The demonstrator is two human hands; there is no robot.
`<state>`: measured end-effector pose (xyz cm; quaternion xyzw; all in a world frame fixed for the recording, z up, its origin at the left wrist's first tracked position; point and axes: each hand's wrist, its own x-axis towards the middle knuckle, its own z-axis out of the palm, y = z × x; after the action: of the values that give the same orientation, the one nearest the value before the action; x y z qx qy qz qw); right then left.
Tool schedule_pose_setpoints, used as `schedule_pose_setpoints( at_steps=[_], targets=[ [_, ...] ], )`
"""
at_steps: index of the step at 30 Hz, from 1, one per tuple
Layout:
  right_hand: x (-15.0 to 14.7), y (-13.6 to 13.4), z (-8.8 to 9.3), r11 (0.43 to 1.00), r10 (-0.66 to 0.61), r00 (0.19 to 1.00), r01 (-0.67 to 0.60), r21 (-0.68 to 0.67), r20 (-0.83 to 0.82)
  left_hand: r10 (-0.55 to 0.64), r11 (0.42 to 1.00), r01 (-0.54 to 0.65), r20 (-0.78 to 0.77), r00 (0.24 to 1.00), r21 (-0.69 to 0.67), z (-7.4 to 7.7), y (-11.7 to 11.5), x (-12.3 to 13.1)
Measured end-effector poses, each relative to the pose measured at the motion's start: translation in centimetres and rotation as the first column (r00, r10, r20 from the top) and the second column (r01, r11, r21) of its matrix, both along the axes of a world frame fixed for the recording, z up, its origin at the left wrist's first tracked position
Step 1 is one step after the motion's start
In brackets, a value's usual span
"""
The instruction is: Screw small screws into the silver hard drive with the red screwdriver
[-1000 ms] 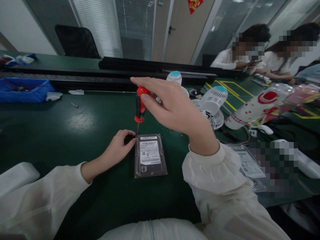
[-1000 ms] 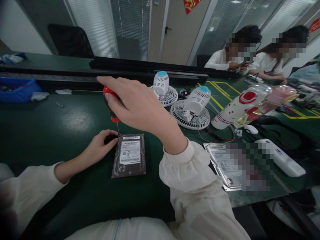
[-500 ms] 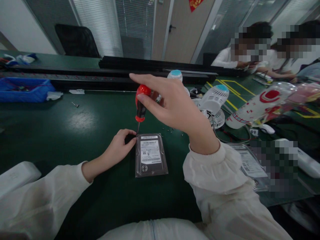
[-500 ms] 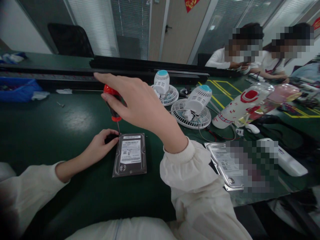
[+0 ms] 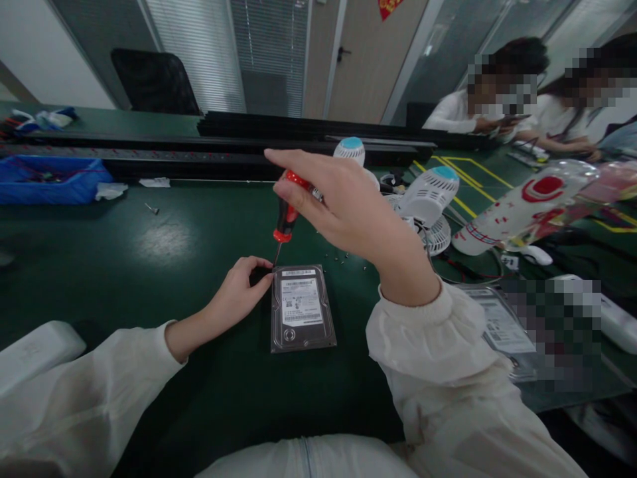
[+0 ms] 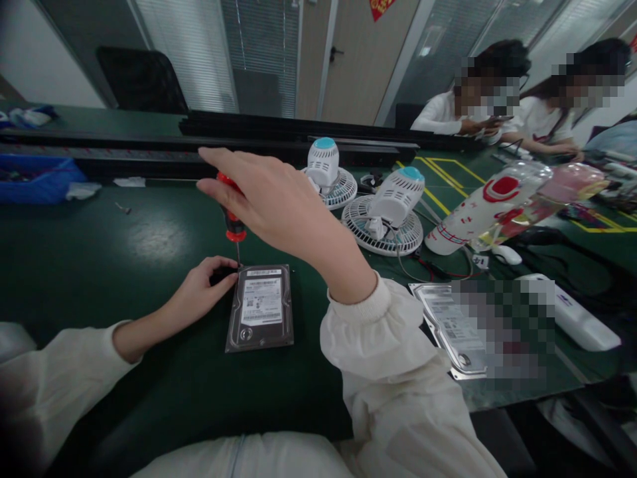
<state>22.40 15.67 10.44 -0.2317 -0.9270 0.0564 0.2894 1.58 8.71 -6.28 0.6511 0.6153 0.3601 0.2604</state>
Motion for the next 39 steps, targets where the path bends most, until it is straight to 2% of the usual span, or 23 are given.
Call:
schedule_pose_setpoints(
  at_steps=[4,10,15,21,24,29,35,39],
  targets=[
    [0.02,-0.02,-0.18,0.997,0.072,0.997,-0.072,-0.023,-0.001,0.003,1.000,-0.003,0.009,1.000,0.009,-0.05,-0.01,0.01],
    [0.08,-0.09,0.07,0.998,-0.059,0.998,0.059,0.016,0.016,0.002,1.000,-0.002,-0.019,1.000,0.010,0.39,-0.08,0.12],
    [0.34,-0.12,0.16,0.999,-0.027,0.999,0.028,-0.032,0.022,0.003,1.000,-0.003,-0.019,1.000,-0.005,0.31,-0.08,0.06],
    [0.24,-0.72,0.48,0.997,-0.077,0.997,0.078,-0.027,0.033,-0.003,1.000,0.003,-0.026,1.000,-0.001,0.02,0.00,-0.06],
    [0.23,-0.72,0.34,0.998,-0.040,0.999,0.040,-0.038,0.012,0.000,1.000,0.000,-0.049,0.999,0.002,0.02,0.02,-0.15],
    [0.11,-0.27,-0.07,0.999,0.031,0.998,-0.030,0.029,-0.051,-0.004,1.000,0.003,-0.059,0.998,-0.015,0.14,-0.01,-0.22],
    [0.10,-0.63,0.06,0.998,-0.043,0.999,0.042,0.055,0.010,0.005,1.000,-0.006,-0.062,0.998,-0.015,0.25,-0.12,-0.26],
    [-0.10,-0.35,-0.15,0.997,-0.015,0.998,0.019,0.081,-0.053,-0.001,1.000,0.001,-0.065,0.998,-0.002,0.18,-0.10,-0.22]
  ],
)
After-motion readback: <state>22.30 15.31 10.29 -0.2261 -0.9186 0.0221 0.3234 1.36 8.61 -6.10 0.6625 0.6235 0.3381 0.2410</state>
